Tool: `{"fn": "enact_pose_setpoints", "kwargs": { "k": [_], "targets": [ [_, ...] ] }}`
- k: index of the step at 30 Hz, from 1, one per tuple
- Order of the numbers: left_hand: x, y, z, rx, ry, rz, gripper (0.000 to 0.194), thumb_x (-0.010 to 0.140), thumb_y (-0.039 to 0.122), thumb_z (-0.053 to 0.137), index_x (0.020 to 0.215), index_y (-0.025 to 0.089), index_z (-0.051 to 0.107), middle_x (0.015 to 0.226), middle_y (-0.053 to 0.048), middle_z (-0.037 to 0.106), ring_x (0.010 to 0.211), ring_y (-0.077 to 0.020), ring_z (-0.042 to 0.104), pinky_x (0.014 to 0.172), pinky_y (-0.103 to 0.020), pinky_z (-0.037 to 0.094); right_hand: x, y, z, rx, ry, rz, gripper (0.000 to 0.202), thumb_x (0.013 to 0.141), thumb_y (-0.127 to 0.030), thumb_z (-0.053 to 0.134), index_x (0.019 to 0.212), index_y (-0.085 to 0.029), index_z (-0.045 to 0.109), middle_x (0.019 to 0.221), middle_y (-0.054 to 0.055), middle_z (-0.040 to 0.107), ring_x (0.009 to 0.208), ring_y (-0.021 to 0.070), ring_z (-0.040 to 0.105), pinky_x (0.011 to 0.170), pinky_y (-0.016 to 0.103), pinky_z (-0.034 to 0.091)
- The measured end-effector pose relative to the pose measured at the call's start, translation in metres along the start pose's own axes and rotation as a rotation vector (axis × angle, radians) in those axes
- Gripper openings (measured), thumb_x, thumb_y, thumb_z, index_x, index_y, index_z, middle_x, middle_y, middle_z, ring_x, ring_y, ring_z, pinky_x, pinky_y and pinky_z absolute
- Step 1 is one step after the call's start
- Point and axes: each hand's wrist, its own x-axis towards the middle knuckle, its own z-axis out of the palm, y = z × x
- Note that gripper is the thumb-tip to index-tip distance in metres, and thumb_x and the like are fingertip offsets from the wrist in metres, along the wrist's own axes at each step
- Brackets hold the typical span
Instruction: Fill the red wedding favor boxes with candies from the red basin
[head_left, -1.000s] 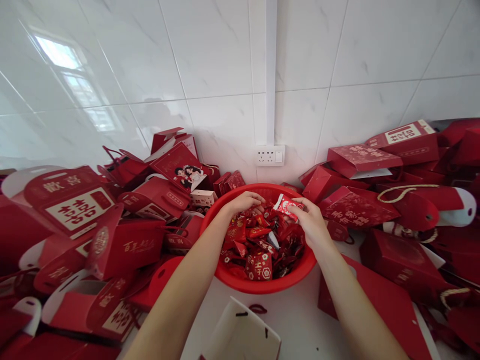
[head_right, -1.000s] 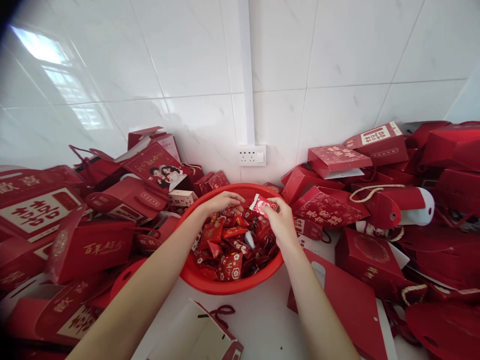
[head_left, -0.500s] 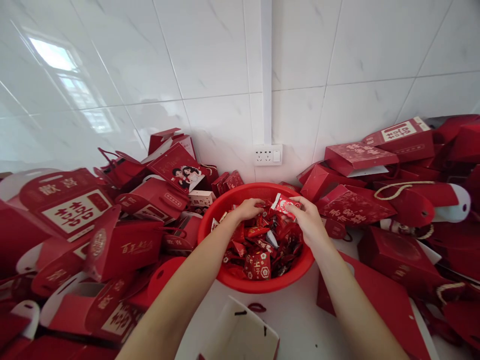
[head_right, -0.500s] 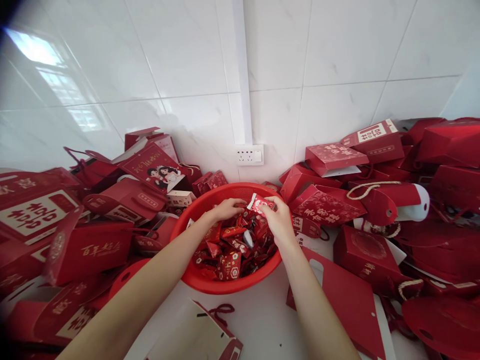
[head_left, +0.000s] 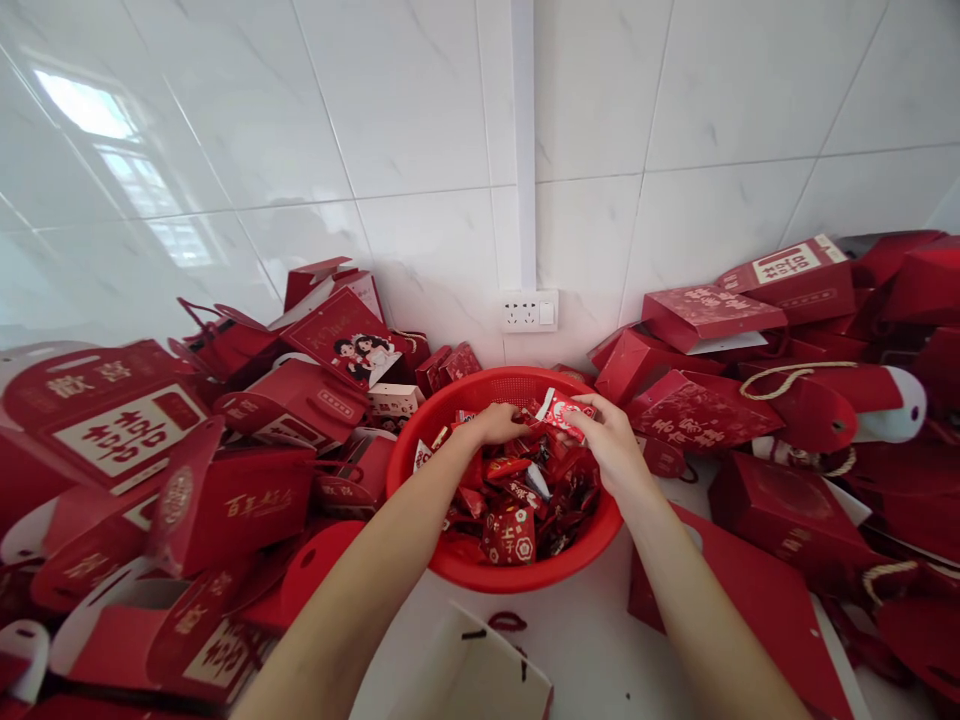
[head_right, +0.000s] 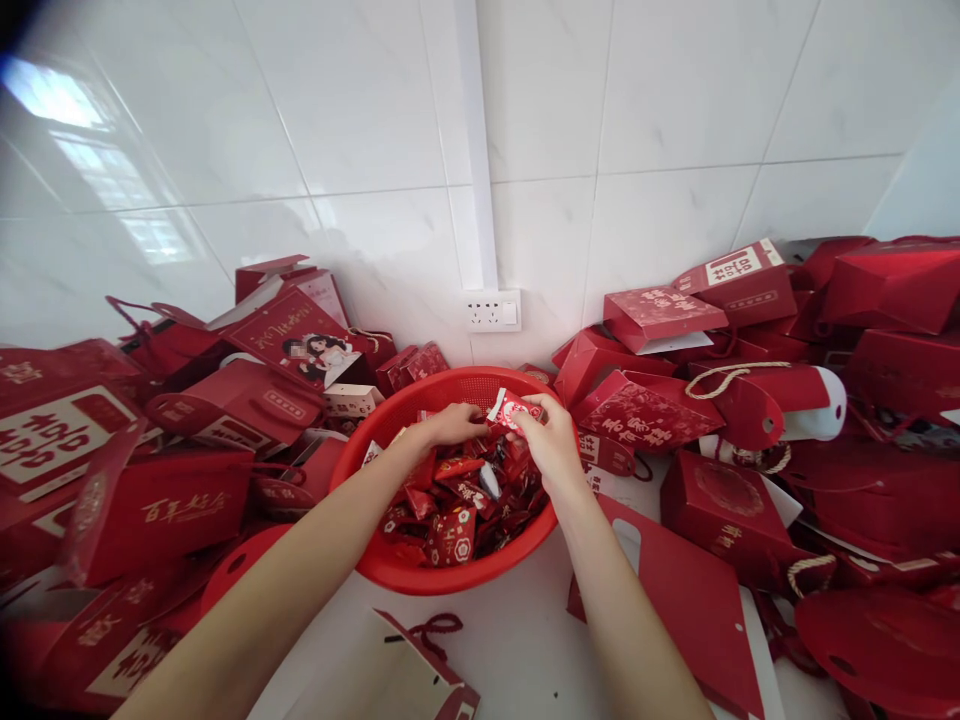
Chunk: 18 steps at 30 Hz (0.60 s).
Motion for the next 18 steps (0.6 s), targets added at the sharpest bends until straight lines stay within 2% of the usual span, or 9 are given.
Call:
{"fn": "enact_pose_setpoints", "kwargs": {
  "k": [2,4,8,13,18],
  "targets": [
    [0.0,0.002,-0.007,-0.087,-0.013,-0.008,0.011,0.064,0.016,0.073,0.06,0.018,0.063,0.059,0.002,0.063,0.06,-0.0153,0.058,0.061,-0.023,0.044,0.0,0.0,0.0,0.002,0.005,0.005,0.021,0.058,-0.027,0.072,0.077,-0.022,0.065,0.064,-0.003,0.069,0.049,0.0148,0.061,0.052,0.027,0.049],
    [-0.002,0.005,-0.014,-0.194,-0.02,-0.001,0.008,0.064,0.011,0.068,0.069,0.017,0.066,0.065,0.001,0.066,0.062,-0.0142,0.059,0.062,-0.023,0.045,-0.001,-0.001,0.0,0.004,0.01,0.013,0.021,0.058,-0.026,0.072,0.078,-0.023,0.065,0.064,-0.003,0.069,0.049,0.0148,0.061,0.053,0.027,0.05],
    [-0.01,0.015,-0.024,-0.398,-0.023,0.032,0.022,0.063,0.008,0.066,0.084,0.015,0.067,0.077,0.0,0.068,0.072,-0.0127,0.063,0.074,-0.024,0.05,-0.001,-0.003,0.001,0.011,0.018,0.015,0.021,0.058,-0.025,0.071,0.078,-0.022,0.065,0.064,-0.004,0.069,0.048,0.0139,0.06,0.054,0.027,0.05],
    [-0.015,0.024,-0.027,-0.552,-0.015,0.048,0.027,0.061,0.006,0.066,0.087,0.015,0.068,0.084,-0.001,0.07,0.075,-0.0129,0.063,0.08,-0.027,0.051,0.0,-0.001,0.001,0.019,0.025,0.017,0.022,0.058,-0.024,0.071,0.079,-0.022,0.065,0.062,-0.004,0.069,0.05,0.015,0.062,0.053,0.027,0.05],
    [-0.019,0.031,-0.033,-0.627,0.042,0.057,0.027,0.057,0.003,0.066,0.082,0.014,0.068,0.081,-0.001,0.069,0.078,-0.0133,0.062,0.079,-0.025,0.049,0.004,0.002,0.0,0.068,0.039,0.012,0.023,0.058,-0.024,0.072,0.079,-0.021,0.064,0.063,-0.003,0.07,0.052,0.0162,0.065,0.054,0.027,0.052]
  ]
}}
